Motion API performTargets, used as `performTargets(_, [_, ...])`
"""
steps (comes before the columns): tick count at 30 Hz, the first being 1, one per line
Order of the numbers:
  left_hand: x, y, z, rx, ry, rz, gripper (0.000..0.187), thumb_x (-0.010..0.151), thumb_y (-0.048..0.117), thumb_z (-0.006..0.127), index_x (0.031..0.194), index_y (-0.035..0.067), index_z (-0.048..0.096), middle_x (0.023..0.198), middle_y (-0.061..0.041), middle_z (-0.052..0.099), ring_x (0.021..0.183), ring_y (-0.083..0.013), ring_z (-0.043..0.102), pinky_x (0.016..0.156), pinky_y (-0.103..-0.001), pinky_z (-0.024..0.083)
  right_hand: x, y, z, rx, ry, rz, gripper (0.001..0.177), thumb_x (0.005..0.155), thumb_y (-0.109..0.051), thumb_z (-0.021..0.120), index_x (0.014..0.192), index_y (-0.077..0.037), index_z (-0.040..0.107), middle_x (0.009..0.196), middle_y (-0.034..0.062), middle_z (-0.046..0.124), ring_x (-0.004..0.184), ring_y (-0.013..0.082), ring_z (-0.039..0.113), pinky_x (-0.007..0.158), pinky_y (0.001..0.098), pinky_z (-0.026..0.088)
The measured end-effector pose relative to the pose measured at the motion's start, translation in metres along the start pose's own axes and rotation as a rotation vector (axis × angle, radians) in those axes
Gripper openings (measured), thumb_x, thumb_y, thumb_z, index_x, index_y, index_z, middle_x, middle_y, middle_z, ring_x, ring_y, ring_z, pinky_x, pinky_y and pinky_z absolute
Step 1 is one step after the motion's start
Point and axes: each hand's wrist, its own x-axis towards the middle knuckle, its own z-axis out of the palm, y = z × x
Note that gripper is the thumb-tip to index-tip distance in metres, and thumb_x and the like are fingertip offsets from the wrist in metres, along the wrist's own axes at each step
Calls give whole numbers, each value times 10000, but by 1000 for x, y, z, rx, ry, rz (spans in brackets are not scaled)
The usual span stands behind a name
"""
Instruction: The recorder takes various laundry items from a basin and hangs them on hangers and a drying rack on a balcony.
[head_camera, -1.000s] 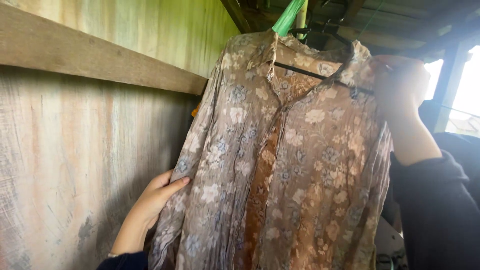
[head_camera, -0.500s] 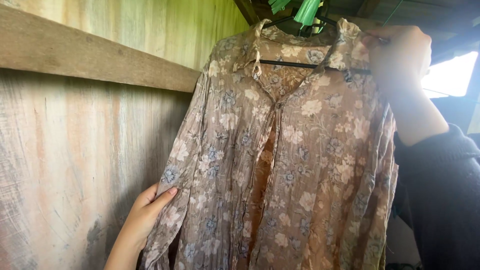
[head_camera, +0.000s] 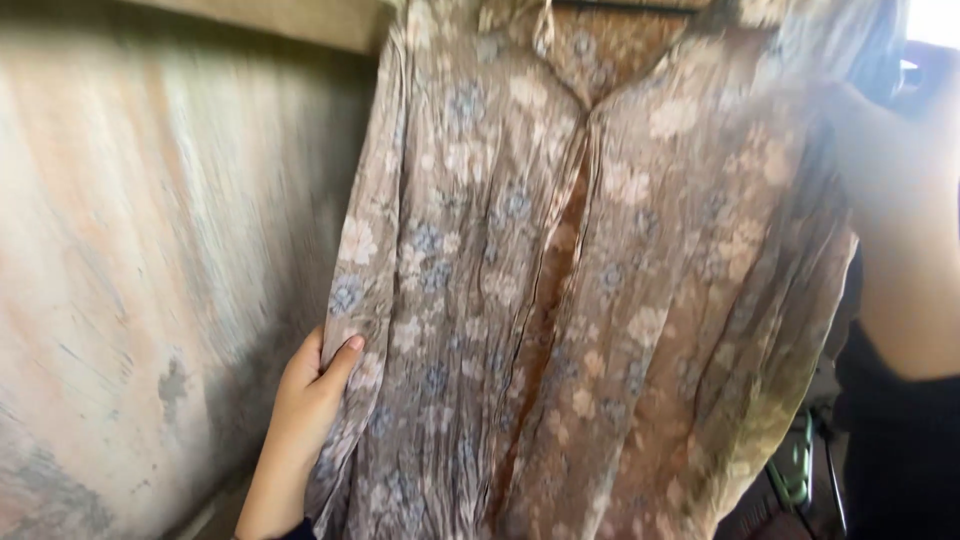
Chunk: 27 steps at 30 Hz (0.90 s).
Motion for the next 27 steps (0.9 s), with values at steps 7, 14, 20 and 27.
performTargets(7, [-42, -6, 4, 316, -77, 172, 362, 980, 224, 636, 1272, 15, 594, 1084, -93, 729, 984, -155, 653, 889, -306, 499, -207, -67, -10, -513, 1, 202, 394, 960, -182, 851, 1159, 27, 583, 1073, 175, 698, 934, 290, 694, 799, 415, 539])
performTargets(14, [-80, -6, -1, 479, -130, 243, 374, 999, 185, 636, 1317, 9, 549, 1115, -183, 710, 1012, -284, 692, 880, -384, 508, -361, -122, 15, -437, -114, 515, 404, 834, -222, 811, 1144, -31, 636, 935, 150, 765, 836, 254, 766, 738, 379, 576])
performTargets(20, [-110, -5, 2, 561, -84, 392, 486, 1027, 101, 654, 1461, -23, 473, 1326, -246, 620, 1225, -381, 616, 1046, -431, 454, -448, -141, 3, -470, -209, 778, 202, 850, -137, 736, 1032, -50, 733, 816, 117, 767, 728, 181, 756, 686, 316, 589])
performTargets(27, [-149, 24, 25, 531, -50, 619, 566, 1078, 27, 588, 1557, -74, 303, 1526, -253, 324, 1479, -383, 324, 1269, -463, 283, -484, -193, -39, -497, -221, 894, 125, 879, -144, 719, 977, -80, 763, 822, 69, 782, 721, 165, 756, 690, 288, 585])
